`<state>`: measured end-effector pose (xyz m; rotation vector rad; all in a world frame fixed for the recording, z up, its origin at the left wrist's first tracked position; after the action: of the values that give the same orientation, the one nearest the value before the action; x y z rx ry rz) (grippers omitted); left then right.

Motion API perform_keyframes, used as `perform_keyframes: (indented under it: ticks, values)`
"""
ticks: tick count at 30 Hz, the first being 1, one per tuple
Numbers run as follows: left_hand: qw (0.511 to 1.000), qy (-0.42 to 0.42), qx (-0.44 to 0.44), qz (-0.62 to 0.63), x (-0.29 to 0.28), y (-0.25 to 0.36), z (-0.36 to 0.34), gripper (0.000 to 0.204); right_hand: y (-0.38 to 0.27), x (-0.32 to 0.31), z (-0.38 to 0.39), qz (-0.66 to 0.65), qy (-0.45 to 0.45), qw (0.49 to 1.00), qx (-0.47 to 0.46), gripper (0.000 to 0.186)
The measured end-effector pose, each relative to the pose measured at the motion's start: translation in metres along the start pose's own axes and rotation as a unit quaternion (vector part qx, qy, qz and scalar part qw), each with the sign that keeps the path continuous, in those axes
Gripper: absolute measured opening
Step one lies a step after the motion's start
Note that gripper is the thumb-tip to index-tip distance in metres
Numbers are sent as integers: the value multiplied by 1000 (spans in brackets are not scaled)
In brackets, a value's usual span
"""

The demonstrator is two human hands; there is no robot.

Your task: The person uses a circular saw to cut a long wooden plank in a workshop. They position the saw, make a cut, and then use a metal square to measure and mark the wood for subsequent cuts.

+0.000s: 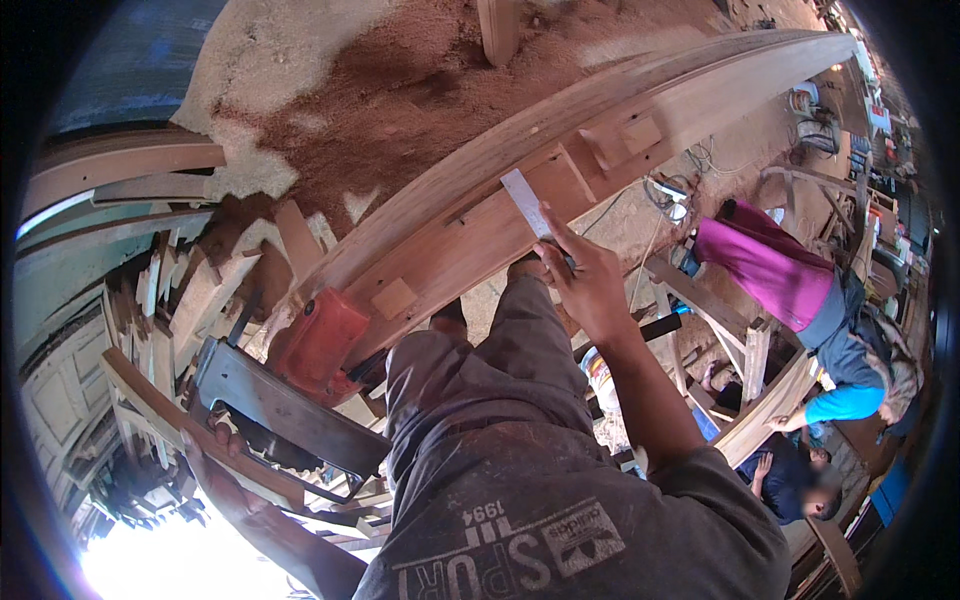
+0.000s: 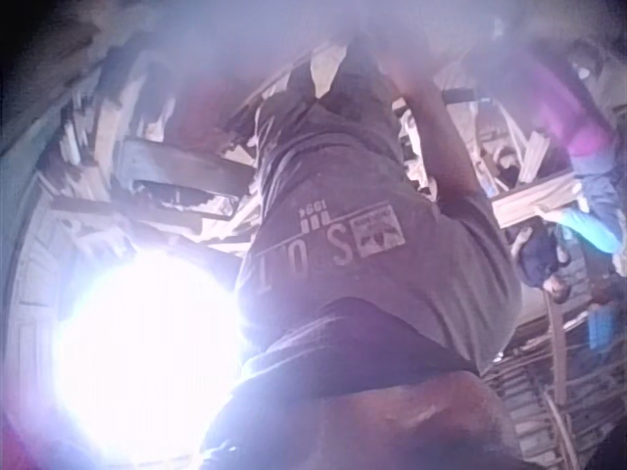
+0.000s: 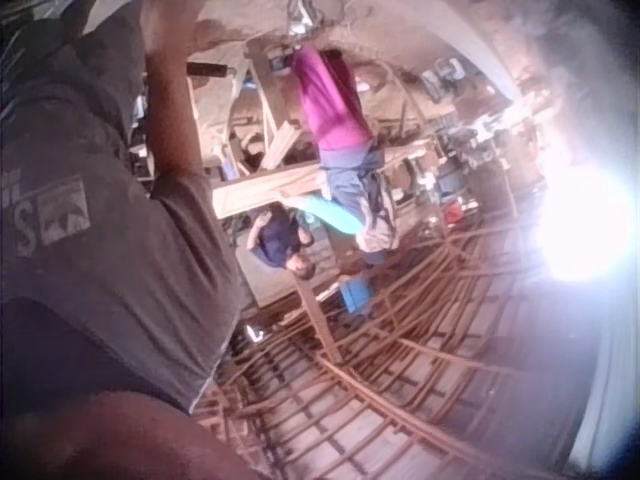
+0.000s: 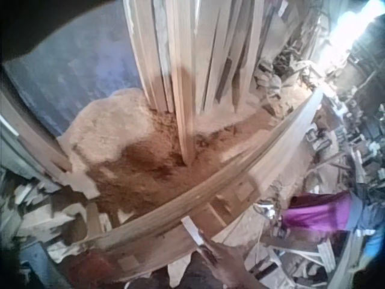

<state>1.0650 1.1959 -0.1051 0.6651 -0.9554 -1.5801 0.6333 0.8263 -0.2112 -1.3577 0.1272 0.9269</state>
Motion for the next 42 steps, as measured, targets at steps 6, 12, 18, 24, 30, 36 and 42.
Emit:
perform_keyframes:
  ticks: [6, 12, 18, 24, 30, 36, 42]
  values:
    - [999, -2, -45, 27, 4, 0, 1, 42, 2, 1, 0, 13, -17, 998, 54, 53]
    - [985, -143, -80, 53, 12, 3, 0, 44, -3, 0, -2, 26, -5, 999, 34, 54]
    - [991, -93, -66, 71, -2, 0, -1, 44, -8, -1, -3, 31, 9, 999, 14, 54]
    - [988, -103, -80, 78, -4, 2, -4, 44, -12, -2, -3, 78, 23, 997, -9, 54]
    - [980, -154, -89, 87, 14, 2, 1, 44, -13, -3, -5, 82, 13, 996, 12, 53]
    - [965, -171, -160, 121, 14, 0, 2, 45, -10, -2, -5, 90, -4, 995, 47, 52]
    - [982, -123, -123, 71, -3, 3, -4, 42, -11, -2, -7, 69, 20, 997, 13, 51]
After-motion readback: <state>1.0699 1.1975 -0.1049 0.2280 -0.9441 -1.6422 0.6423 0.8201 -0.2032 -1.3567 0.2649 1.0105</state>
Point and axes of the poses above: each hand's wrist, its own z-axis away from the middle knuckle, its own x-axis out of the palm, y = z × x, the point moved 5 cm from there along -z, towards the middle knuckle, and after that the axes turned 3 degrees about -z, right-handed, at the moved point
